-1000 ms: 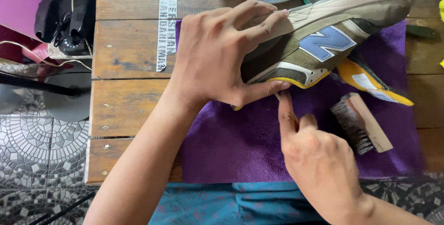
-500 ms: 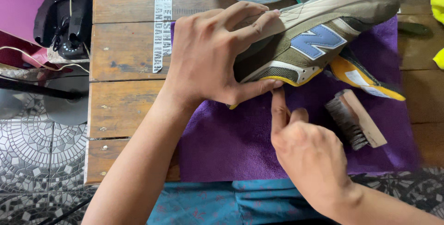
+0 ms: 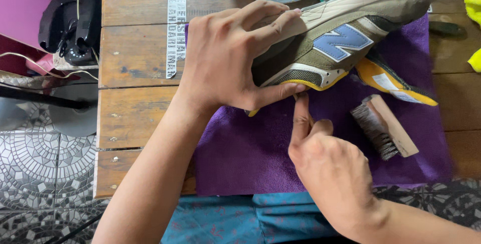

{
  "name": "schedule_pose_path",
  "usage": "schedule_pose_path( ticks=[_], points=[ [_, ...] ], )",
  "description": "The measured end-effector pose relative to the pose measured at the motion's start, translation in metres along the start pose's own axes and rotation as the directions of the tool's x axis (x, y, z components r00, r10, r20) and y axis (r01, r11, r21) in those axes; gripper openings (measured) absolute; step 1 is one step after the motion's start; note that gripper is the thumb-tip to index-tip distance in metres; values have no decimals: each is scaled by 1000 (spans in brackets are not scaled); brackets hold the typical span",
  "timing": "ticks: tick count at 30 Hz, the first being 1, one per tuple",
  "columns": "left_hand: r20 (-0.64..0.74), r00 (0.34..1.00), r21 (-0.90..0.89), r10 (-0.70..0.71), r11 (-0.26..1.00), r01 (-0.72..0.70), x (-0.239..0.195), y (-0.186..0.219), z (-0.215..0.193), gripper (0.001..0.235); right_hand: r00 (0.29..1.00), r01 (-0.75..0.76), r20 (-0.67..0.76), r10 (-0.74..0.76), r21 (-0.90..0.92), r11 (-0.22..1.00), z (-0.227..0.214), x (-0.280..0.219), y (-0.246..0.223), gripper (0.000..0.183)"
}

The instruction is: The person cleans a New Balance sneaker by scrubbing the sole and side panels with a small brush dipped in a liquid solution. They wipe the shoe with a yellow cloth and continue scrubbing the midsole area.

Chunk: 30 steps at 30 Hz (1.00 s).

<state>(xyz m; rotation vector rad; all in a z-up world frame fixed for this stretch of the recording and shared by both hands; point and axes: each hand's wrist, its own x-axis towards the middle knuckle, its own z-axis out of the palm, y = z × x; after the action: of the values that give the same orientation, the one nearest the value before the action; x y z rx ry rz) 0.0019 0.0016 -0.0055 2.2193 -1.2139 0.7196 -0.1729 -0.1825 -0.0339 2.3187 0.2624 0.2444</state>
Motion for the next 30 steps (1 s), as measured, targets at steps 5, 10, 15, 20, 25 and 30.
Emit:
schedule_pose_path(
  ticks=[5, 10, 15, 20, 25, 30],
  points=[
    [8, 1000, 1, -2, 1000, 2, 0, -1, 1, 82, 1000, 5, 11, -5, -1, 1000, 0, -21, 9, 67],
    [5, 1000, 4, -3, 1000, 3, 0, 1, 0, 82, 998, -19, -54, 14, -93, 995, -4, -3, 1, 66],
    [3, 1000, 1, -3, 1000, 3, 1, 1, -1, 82, 1000, -6, -3, 6, -7, 1000, 2, -36, 5, 68],
    [5, 1000, -14, -1, 1000, 1, 2, 3, -2, 81, 1000, -3, 15, 2, 100, 995, 9, -8, 10, 72],
    [-9, 1000, -24, 1, 1000, -1, 4, 5, -7, 80, 974, 110, 146, -173, 363, 925, 36, -17, 76, 101],
    [-34, 999, -30, 2, 1000, -3, 6, 3, -7, 82, 513, -36, 675, -530, 634, 773, 87, -43, 214, 100]
  ],
)
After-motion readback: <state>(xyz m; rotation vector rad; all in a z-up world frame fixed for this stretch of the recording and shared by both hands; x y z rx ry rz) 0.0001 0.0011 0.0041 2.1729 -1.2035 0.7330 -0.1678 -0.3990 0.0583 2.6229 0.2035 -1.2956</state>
